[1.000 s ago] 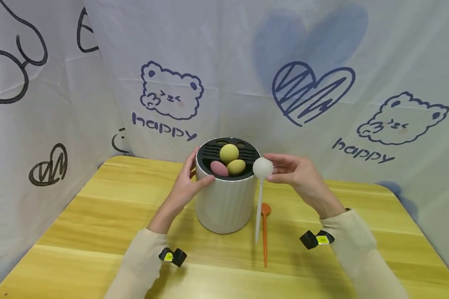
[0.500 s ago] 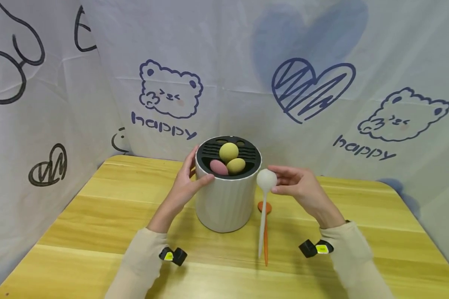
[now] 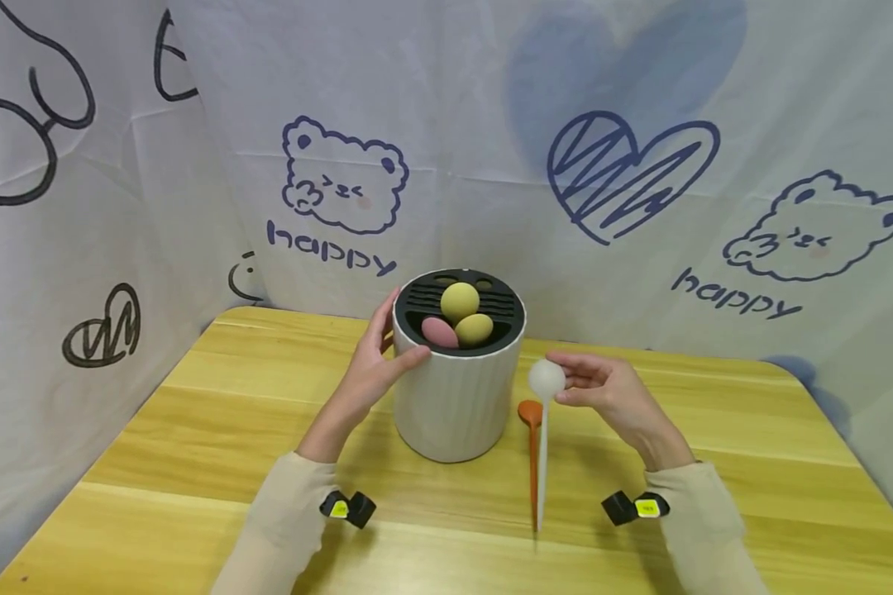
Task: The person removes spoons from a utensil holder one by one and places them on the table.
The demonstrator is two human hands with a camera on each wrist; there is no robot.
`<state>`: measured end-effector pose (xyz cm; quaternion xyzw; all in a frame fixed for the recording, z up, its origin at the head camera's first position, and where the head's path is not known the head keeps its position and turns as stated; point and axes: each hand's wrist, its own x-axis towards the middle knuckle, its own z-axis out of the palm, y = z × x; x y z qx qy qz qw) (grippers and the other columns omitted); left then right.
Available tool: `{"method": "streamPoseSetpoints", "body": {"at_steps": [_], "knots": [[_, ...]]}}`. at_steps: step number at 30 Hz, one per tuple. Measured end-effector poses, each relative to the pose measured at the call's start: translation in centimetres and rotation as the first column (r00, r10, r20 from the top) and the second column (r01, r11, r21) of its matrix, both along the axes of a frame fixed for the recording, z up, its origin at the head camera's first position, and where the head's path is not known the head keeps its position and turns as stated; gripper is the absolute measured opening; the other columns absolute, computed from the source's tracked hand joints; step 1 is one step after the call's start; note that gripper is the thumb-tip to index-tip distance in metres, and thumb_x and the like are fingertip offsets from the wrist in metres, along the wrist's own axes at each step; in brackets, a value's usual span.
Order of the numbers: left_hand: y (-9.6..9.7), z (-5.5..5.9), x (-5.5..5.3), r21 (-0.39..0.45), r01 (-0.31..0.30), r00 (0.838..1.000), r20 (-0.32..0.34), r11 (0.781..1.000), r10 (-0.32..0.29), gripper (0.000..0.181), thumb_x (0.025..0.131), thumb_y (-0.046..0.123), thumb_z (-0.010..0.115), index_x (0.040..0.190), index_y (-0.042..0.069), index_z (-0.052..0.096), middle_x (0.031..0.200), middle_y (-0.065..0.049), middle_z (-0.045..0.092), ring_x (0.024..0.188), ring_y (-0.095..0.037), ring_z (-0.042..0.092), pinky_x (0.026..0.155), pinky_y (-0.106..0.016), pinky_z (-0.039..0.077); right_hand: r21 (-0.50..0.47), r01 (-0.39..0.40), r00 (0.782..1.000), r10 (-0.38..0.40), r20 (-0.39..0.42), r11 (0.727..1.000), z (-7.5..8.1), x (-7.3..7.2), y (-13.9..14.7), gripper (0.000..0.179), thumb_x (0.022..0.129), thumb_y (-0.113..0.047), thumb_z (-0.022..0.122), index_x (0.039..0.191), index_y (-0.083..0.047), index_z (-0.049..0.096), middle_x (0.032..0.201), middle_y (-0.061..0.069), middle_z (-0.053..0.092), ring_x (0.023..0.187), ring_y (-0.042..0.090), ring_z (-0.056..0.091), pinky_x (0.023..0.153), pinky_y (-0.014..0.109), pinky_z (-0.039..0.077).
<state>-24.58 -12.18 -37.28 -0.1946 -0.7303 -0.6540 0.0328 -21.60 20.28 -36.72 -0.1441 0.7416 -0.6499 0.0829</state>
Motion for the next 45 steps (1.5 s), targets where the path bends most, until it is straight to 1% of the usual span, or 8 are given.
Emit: {"method": "streamPoseSetpoints", "body": {"at_steps": [5, 10, 15, 20, 26, 36, 40, 45], "knots": [[0.1, 0.1, 0.1, -0.003, -0.007, 1.0, -0.004, 1.0, 0.007, 0.119, 0.067, 0.075, 0.069, 0.156, 0.015, 0.017, 0.159, -0.008, 0.017, 0.143, -0.029, 0.019, 0.113, -0.052, 0.02, 0.047, 0.037, 0.999, -0.039, 0.032, 0.998, -1.0, -0.5, 0.8, 0.054, 0.084, 0.008, 0.067, 0.133, 0.016, 0.046, 0.117, 0.009, 0.065, 0.093, 0.012, 0.063, 0.085, 0.025, 0.052], [0.1, 0.2, 0.0, -0.01, -0.005, 1.0, -0.006, 1.0, 0.005, 0.118, 0.068, 0.075, 0.069, 0.156, 0.015, 0.017, 0.159, -0.007, 0.017, 0.143, -0.028, 0.019, 0.113, -0.051, 0.02, 0.06, 0.082, 0.993, -0.087, 0.08, 0.995, -2.0, -1.1, 1.3, 0.055, 0.085, 0.008, 0.067, 0.135, 0.014, 0.046, 0.112, 0.007, 0.065, 0.093, 0.012, 0.062, 0.085, 0.024, 0.051], [0.0, 0.1, 0.1, -0.003, -0.004, 1.0, 0.0, 1.0, 0.004, 0.119, 0.067, 0.074, 0.07, 0.156, 0.016, 0.017, 0.159, -0.007, 0.019, 0.143, -0.027, 0.02, 0.113, -0.05, 0.021, 0.075, 0.066, 0.99, -0.074, 0.119, 0.995, -2.9, -1.4, 1.9, 0.058, 0.084, 0.008, 0.067, 0.136, 0.014, 0.043, 0.118, 0.014, 0.063, 0.094, 0.013, 0.062, 0.085, 0.024, 0.052], [-0.1, 0.0, 0.0, 0.0, -0.004, 1.0, 0.006, 1.0, 0.004, 0.119, 0.067, 0.074, 0.07, 0.156, 0.016, 0.017, 0.159, -0.007, 0.02, 0.142, -0.027, 0.021, 0.113, -0.05, 0.022, 0.096, 0.047, 0.99, -0.059, 0.13, 0.994, -3.3, -1.6, 2.5, 0.06, 0.084, 0.008, 0.068, 0.137, 0.014, 0.042, 0.126, 0.022, 0.058, 0.096, 0.013, 0.063, 0.085, 0.025, 0.052], [0.0, 0.1, 0.1, 0.014, -0.004, 1.0, 0.013, 1.0, 0.004, 0.117, 0.069, 0.071, 0.071, 0.156, 0.015, 0.017, 0.158, -0.007, 0.02, 0.142, -0.027, 0.021, 0.113, -0.05, 0.021, 0.121, 0.042, 0.99, -0.057, 0.129, 0.992, -3.5, -1.6, 3.0, 0.058, 0.083, 0.005, 0.069, 0.135, 0.014, 0.045, 0.123, 0.022, 0.06, 0.096, 0.014, 0.063, 0.085, 0.026, 0.052], [0.0, 0.2, 0.3, 0.017, 0.001, 1.0, 0.024, 1.0, -0.001, 0.112, 0.072, 0.067, 0.072, 0.156, 0.018, 0.016, 0.158, -0.005, 0.02, 0.142, -0.025, 0.021, 0.113, -0.05, 0.021, 0.209, 0.025, 0.987, -0.057, 0.148, 0.978, -4.3, -1.8, 3.7, 0.055, 0.083, 0.002, 0.071, 0.131, 0.015, 0.048, 0.112, 0.018, 0.065, 0.094, 0.017, 0.062, 0.083, 0.027, 0.053], [-0.1, 0.2, 0.3, 0.023, 0.004, 1.0, 0.017, 1.0, -0.004, 0.11, 0.074, 0.063, 0.073, 0.156, 0.017, 0.017, 0.158, -0.004, 0.02, 0.142, -0.024, 0.021, 0.113, -0.049, 0.021, 0.244, 0.035, 0.986, -0.073, 0.15, 0.969, -4.8, -2.1, 3.8, 0.055, 0.083, 0.0, 0.072, 0.131, 0.014, 0.049, 0.112, 0.019, 0.065, 0.098, 0.02, 0.062, 0.083, 0.028, 0.053], [0.0, 0.2, 0.3, 0.023, 0.007, 1.0, 0.008, 1.0, -0.008, 0.108, 0.076, 0.06, 0.073, 0.156, 0.015, 0.017, 0.158, -0.005, 0.021, 0.142, -0.024, 0.021, 0.113, -0.049, 0.021, 0.288, 0.057, 0.984, -0.103, 0.147, 0.956, -5.1, -2.3, 3.9, 0.055, 0.083, -0.004, 0.073, 0.131, 0.011, 0.051, 0.115, 0.02, 0.063, 0.101, 0.024, 0.061, 0.087, 0.033, 0.051]]}}
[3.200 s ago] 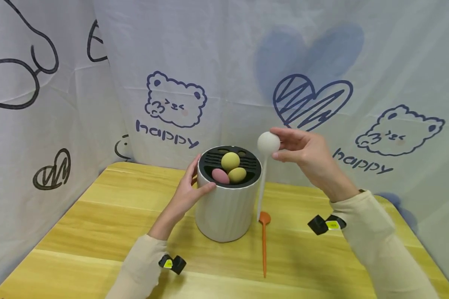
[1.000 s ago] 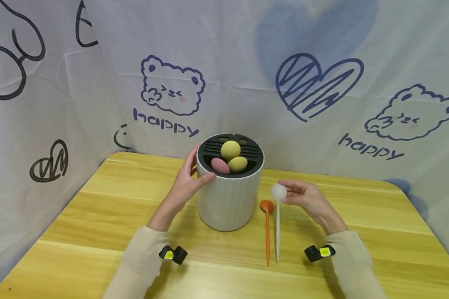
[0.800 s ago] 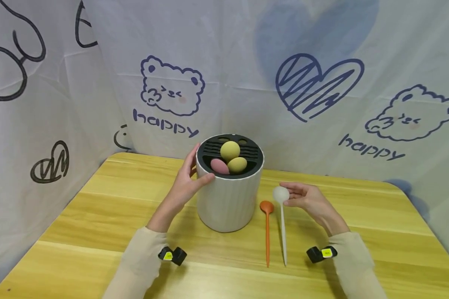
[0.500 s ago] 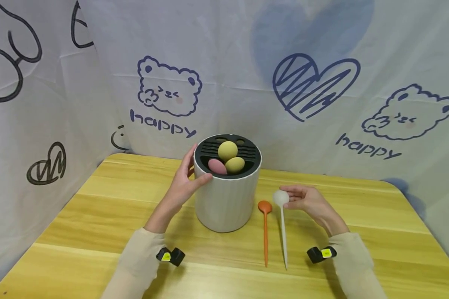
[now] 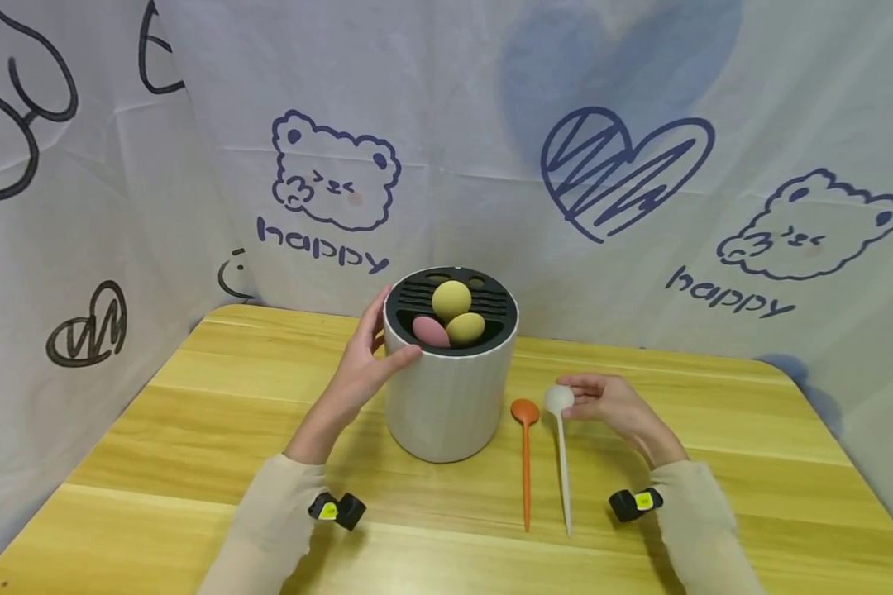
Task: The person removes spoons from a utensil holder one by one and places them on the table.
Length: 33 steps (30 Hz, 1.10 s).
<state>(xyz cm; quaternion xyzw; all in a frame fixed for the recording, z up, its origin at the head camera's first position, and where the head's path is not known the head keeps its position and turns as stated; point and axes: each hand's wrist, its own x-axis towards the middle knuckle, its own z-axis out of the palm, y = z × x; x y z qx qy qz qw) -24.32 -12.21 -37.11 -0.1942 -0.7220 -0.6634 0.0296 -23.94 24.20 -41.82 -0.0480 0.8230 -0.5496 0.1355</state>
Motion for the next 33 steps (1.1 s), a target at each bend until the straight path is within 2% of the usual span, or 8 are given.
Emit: {"method": "streamPoseSetpoints", "body": {"at_steps": [7, 15, 22, 33], "knots": [[-0.1, -0.2, 0.1, -0.01, -0.008, 1.0, 0.012, 1.0, 0.008, 0.104, 0.078, 0.058, 0.072, 0.156, 0.016, 0.016, 0.158, -0.005, 0.02, 0.143, -0.025, 0.02, 0.114, -0.05, 0.019, 0.053, 0.005, 1.0, -0.004, -0.009, 0.999, -0.4, -0.3, 0.0, 0.054, 0.081, -0.006, 0.074, 0.129, 0.008, 0.055, 0.116, 0.02, 0.062, 0.098, 0.023, 0.06, 0.085, 0.033, 0.048], [-0.1, -0.1, 0.2, -0.003, -0.01, 1.0, 0.002, 1.0, 0.01, 0.105, 0.077, 0.059, 0.072, 0.156, 0.016, 0.016, 0.158, -0.005, 0.02, 0.142, -0.024, 0.021, 0.114, -0.049, 0.02, 0.038, -0.01, 1.0, 0.01, -0.006, 0.999, -1.4, -0.6, -0.2, 0.051, 0.082, -0.002, 0.072, 0.127, 0.014, 0.054, 0.111, 0.021, 0.064, 0.094, 0.022, 0.061, 0.08, 0.028, 0.052], [0.0, 0.0, 0.0, -0.006, -0.002, 1.0, 0.001, 1.0, 0.002, 0.104, 0.079, 0.058, 0.071, 0.156, 0.016, 0.016, 0.158, -0.005, 0.02, 0.142, -0.024, 0.021, 0.114, -0.05, 0.019, 0.067, -0.001, 1.0, 0.0, 0.012, 0.998, -2.1, -0.6, -0.2, 0.049, 0.082, 0.001, 0.071, 0.125, 0.015, 0.054, 0.105, 0.018, 0.065, 0.091, 0.02, 0.061, 0.076, 0.027, 0.053], [0.1, 0.1, 0.1, -0.015, -0.003, 1.0, 0.005, 1.0, 0.004, 0.104, 0.078, 0.059, 0.071, 0.156, 0.017, 0.016, 0.158, -0.004, 0.02, 0.142, -0.024, 0.022, 0.114, -0.049, 0.02, 0.112, -0.024, 1.0, 0.024, -0.002, 0.993, -2.1, -0.1, -0.3, 0.047, 0.084, -0.003, 0.072, 0.124, 0.014, 0.056, 0.107, 0.018, 0.064, 0.093, 0.022, 0.06, 0.08, 0.031, 0.052]]}}
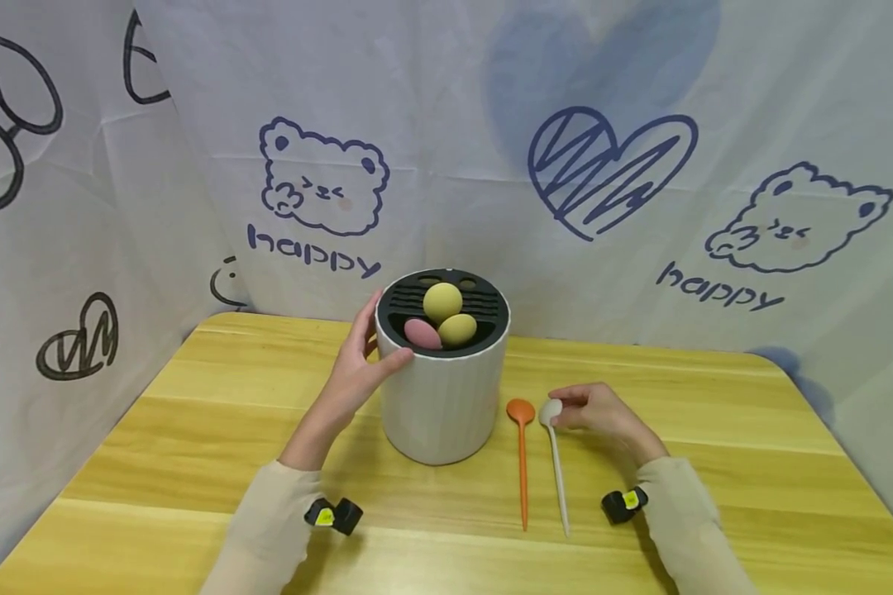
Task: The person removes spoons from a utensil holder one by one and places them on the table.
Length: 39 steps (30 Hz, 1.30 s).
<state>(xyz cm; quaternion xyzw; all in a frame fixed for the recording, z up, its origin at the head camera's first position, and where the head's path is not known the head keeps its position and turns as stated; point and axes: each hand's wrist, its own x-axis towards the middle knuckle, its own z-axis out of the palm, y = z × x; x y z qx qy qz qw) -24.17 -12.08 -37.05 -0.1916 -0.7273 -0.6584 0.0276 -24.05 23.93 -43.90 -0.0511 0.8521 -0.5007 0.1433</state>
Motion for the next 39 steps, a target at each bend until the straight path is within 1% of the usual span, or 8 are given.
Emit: {"method": "streamPoseSetpoints", "body": {"at_steps": [6, 9, 17, 25, 28, 32, 35, 39], "knots": [[0.02, -0.14, -0.14, 0.008, 0.003, 1.0, -0.017, 1.0, -0.003, 0.109, 0.076, 0.063, 0.072, 0.156, 0.015, 0.015, 0.158, -0.007, 0.019, 0.142, -0.026, 0.021, 0.114, -0.05, 0.02, 0.051, -0.003, 1.0, 0.004, -0.03, 0.999, -0.04, -0.03, -0.05, 0.043, 0.083, -0.002, 0.073, 0.121, 0.013, 0.059, 0.104, 0.016, 0.066, 0.091, 0.021, 0.06, 0.077, 0.03, 0.052], [0.03, -0.24, -0.27, 0.013, 0.005, 1.0, -0.025, 1.0, -0.004, 0.11, 0.075, 0.063, 0.072, 0.156, 0.014, 0.015, 0.158, -0.008, 0.019, 0.142, -0.026, 0.021, 0.114, -0.05, 0.019, 0.065, 0.009, 0.999, -0.007, -0.032, 0.998, -0.03, -0.05, -0.05, 0.044, 0.082, -0.001, 0.074, 0.121, 0.012, 0.06, 0.103, 0.014, 0.066, 0.09, 0.021, 0.059, 0.077, 0.03, 0.052], [0.03, -0.31, -0.3, 0.011, 0.005, 1.0, -0.024, 1.0, -0.004, 0.108, 0.076, 0.062, 0.071, 0.156, 0.015, 0.015, 0.158, -0.008, 0.019, 0.142, -0.026, 0.021, 0.114, -0.05, 0.019, 0.05, -0.003, 0.998, 0.006, -0.067, 0.999, -0.14, -0.09, -0.11, 0.047, 0.081, 0.0, 0.075, 0.122, 0.014, 0.057, 0.114, 0.022, 0.063, 0.096, 0.027, 0.059, 0.081, 0.031, 0.051], [0.05, -0.21, -0.21, 0.006, 0.002, 1.0, -0.017, 1.0, -0.002, 0.108, 0.076, 0.062, 0.071, 0.156, 0.016, 0.015, 0.158, -0.007, 0.019, 0.143, -0.025, 0.02, 0.114, -0.049, 0.019, 0.043, 0.007, 0.998, -0.004, -0.063, 0.999, -0.15, -0.16, -0.13, 0.048, 0.081, -0.001, 0.074, 0.123, 0.014, 0.056, 0.112, 0.02, 0.062, 0.094, 0.026, 0.058, 0.079, 0.03, 0.05], [0.07, -0.18, -0.22, 0.008, 0.004, 1.0, -0.017, 1.0, -0.003, 0.108, 0.076, 0.062, 0.072, 0.156, 0.016, 0.015, 0.158, -0.007, 0.019, 0.142, -0.025, 0.021, 0.114, -0.05, 0.02, 0.049, 0.008, 0.998, -0.005, -0.063, 0.999, -0.03, -0.15, -0.1, 0.047, 0.083, -0.002, 0.073, 0.123, 0.014, 0.056, 0.112, 0.021, 0.062, 0.093, 0.025, 0.058, 0.075, 0.029, 0.05], [0.09, -0.17, -0.18, 0.009, 0.006, 1.0, -0.014, 1.0, -0.006, 0.107, 0.077, 0.06, 0.072, 0.156, 0.015, 0.015, 0.158, -0.007, 0.02, 0.142, -0.025, 0.021, 0.114, -0.05, 0.02, 0.067, 0.023, 0.999, -0.019, -0.048, 0.998, 0.01, -0.06, 0.07, 0.044, 0.088, -0.007, 0.068, 0.126, 0.012, 0.055, 0.113, 0.02, 0.062, 0.092, 0.023, 0.058, 0.072, 0.03, 0.051], [0.08, -0.14, -0.15, 0.006, 0.007, 1.0, -0.013, 1.0, -0.007, 0.105, 0.078, 0.059, 0.072, 0.156, 0.016, 0.015, 0.158, -0.006, 0.02, 0.142, -0.024, 0.021, 0.114, -0.049, 0.02, 0.083, 0.034, 0.999, -0.031, -0.044, 0.996, 0.12, 0.02, 0.22, 0.041, 0.093, -0.01, 0.063, 0.128, 0.009, 0.055, 0.114, 0.019, 0.062, 0.095, 0.024, 0.058, 0.073, 0.031, 0.051], [0.06, -0.08, -0.07, 0.007, 0.008, 1.0, -0.014, 1.0, -0.008, 0.104, 0.079, 0.058, 0.071, 0.156, 0.016, 0.015, 0.158, -0.006, 0.02, 0.142, -0.024, 0.021, 0.114, -0.05, 0.02, 0.086, 0.032, 0.997, -0.026, -0.066, 0.996, 0.33, 0.11, 0.35, 0.04, 0.097, -0.013, 0.059, 0.13, 0.009, 0.054, 0.115, 0.019, 0.062, 0.098, 0.025, 0.058, 0.075, 0.033, 0.052]]}}
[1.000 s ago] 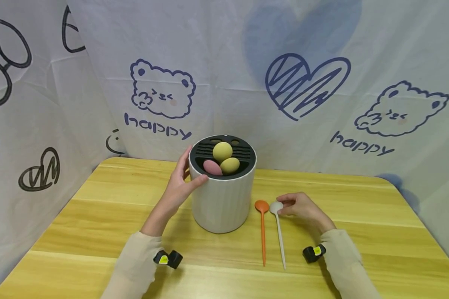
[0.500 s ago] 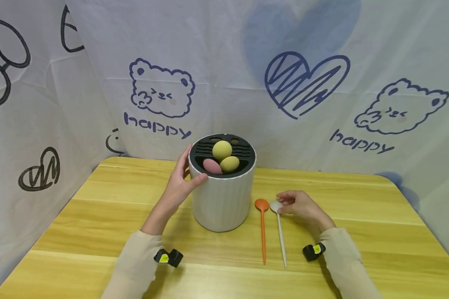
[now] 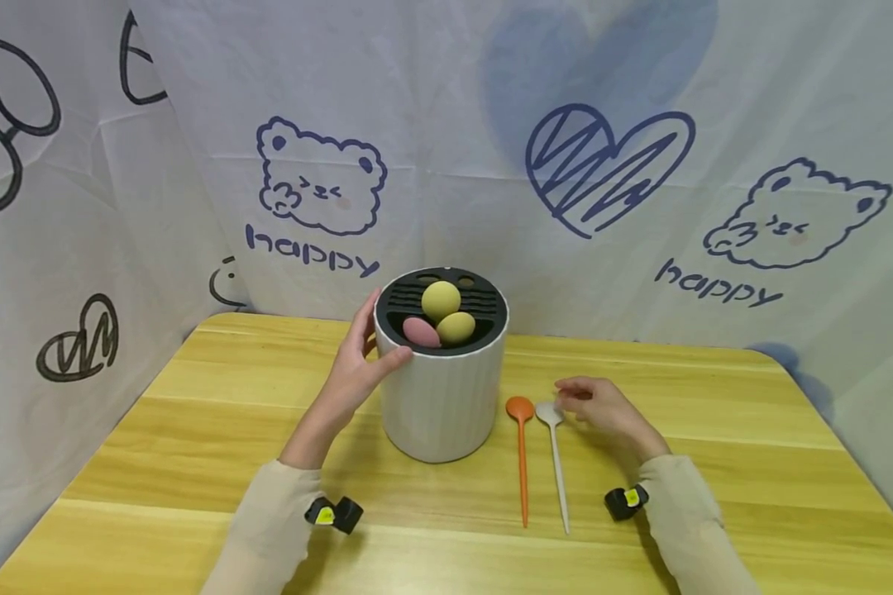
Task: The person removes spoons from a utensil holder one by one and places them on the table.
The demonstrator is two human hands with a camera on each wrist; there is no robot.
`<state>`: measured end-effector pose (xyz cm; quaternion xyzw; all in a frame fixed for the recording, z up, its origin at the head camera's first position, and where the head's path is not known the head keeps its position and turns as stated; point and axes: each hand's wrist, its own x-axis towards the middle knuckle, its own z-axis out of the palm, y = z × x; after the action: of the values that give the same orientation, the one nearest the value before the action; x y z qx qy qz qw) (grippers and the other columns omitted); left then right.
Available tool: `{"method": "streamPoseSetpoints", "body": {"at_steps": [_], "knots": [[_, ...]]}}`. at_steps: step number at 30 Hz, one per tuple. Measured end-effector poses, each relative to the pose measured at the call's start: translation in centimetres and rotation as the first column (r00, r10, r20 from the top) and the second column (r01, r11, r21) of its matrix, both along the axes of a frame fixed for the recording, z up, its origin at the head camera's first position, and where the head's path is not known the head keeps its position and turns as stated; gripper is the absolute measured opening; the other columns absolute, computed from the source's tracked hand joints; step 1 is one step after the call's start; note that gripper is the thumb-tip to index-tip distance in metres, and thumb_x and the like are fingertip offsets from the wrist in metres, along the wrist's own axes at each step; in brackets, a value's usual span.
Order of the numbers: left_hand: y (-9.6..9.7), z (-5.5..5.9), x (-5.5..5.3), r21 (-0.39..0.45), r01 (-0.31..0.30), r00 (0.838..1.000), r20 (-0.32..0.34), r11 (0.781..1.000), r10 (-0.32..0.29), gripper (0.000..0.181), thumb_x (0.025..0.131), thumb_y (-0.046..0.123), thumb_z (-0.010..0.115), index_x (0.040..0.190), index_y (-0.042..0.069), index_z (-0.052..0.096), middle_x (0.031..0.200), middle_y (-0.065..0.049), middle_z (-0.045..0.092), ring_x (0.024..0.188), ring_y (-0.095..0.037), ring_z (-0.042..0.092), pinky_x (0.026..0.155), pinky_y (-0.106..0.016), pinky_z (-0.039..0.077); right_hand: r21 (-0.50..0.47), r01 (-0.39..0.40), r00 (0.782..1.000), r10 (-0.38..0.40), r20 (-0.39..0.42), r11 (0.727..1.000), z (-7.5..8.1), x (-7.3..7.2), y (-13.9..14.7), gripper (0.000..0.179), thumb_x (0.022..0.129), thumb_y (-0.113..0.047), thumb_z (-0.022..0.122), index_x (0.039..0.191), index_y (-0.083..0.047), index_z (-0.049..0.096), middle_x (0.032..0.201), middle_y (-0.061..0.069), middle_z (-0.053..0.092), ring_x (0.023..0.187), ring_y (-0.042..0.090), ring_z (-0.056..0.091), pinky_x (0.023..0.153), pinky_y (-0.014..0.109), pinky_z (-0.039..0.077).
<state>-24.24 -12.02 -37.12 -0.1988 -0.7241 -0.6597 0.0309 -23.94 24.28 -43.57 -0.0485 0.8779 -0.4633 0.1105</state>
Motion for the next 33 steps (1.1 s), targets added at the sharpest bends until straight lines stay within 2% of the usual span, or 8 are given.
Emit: {"method": "streamPoseSetpoints", "body": {"at_steps": [7, 13, 16, 21, 28, 33], "knots": [[0.1, -0.1, 0.0, 0.001, 0.001, 1.0, -0.006, 1.0, -0.001, 0.104, 0.08, 0.056, 0.071, 0.156, 0.015, 0.015, 0.158, -0.006, 0.02, 0.142, -0.025, 0.021, 0.113, -0.051, 0.019, 0.025, 0.024, 0.996, -0.022, -0.085, 0.999, 0.4, 0.1, 0.2, 0.04, 0.098, -0.016, 0.057, 0.131, 0.007, 0.054, 0.121, 0.021, 0.061, 0.107, 0.032, 0.058, 0.087, 0.042, 0.051], [0.0, -0.1, -0.1, 0.003, -0.001, 1.0, -0.004, 1.0, 0.001, 0.102, 0.081, 0.054, 0.071, 0.156, 0.014, 0.015, 0.158, -0.008, 0.02, 0.142, -0.026, 0.021, 0.114, -0.051, 0.019, 0.05, 0.069, 0.985, -0.06, -0.163, 0.996, 1.7, 0.7, -0.7, 0.039, 0.099, -0.018, 0.057, 0.13, 0.006, 0.056, 0.125, 0.022, 0.06, 0.114, 0.036, 0.055, 0.094, 0.05, 0.045], [0.0, -0.1, 0.0, 0.002, -0.001, 1.0, -0.001, 1.0, 0.001, 0.101, 0.081, 0.054, 0.071, 0.156, 0.014, 0.015, 0.158, -0.009, 0.02, 0.142, -0.027, 0.021, 0.114, -0.051, 0.018, 0.021, 0.084, 0.98, -0.079, -0.184, 0.996, 2.7, 1.2, -1.4, 0.039, 0.099, -0.019, 0.057, 0.129, 0.005, 0.057, 0.124, 0.02, 0.061, 0.115, 0.036, 0.054, 0.096, 0.05, 0.043], [0.0, -0.1, -0.1, -0.001, 0.0, 1.0, -0.001, 1.0, 0.0, 0.102, 0.081, 0.054, 0.071, 0.156, 0.014, 0.015, 0.158, -0.008, 0.02, 0.142, -0.027, 0.021, 0.114, -0.051, 0.018, -0.088, 0.086, 0.973, -0.103, -0.208, 0.992, 4.6, 2.6, -2.8, 0.036, 0.098, -0.019, 0.059, 0.128, 0.001, 0.06, 0.122, 0.016, 0.063, 0.114, 0.032, 0.057, 0.098, 0.049, 0.043], [0.0, -0.1, -0.1, 0.001, -0.005, 1.0, 0.0, 1.0, 0.005, 0.101, 0.081, 0.052, 0.071, 0.156, 0.015, 0.015, 0.158, -0.008, 0.019, 0.142, -0.026, 0.021, 0.114, -0.051, 0.019, -0.173, 0.015, 0.965, -0.059, -0.256, 0.985, 6.2, 4.4, -5.3, 0.033, 0.096, -0.018, 0.062, 0.124, -0.001, 0.063, 0.117, 0.012, 0.066, 0.11, 0.025, 0.06, 0.097, 0.045, 0.045], [0.0, -0.1, -0.1, 0.004, 0.0, 1.0, -0.007, 1.0, 0.0, 0.1, 0.081, 0.052, 0.071, 0.156, 0.015, 0.015, 0.158, -0.008, 0.019, 0.142, -0.026, 0.021, 0.114, -0.051, 0.018, -0.203, 0.002, 0.962, -0.058, -0.267, 0.979, 7.6, 5.2, -6.3, 0.032, 0.096, -0.02, 0.063, 0.122, -0.002, 0.064, 0.115, 0.012, 0.066, 0.109, 0.025, 0.06, 0.097, 0.044, 0.045]]}}
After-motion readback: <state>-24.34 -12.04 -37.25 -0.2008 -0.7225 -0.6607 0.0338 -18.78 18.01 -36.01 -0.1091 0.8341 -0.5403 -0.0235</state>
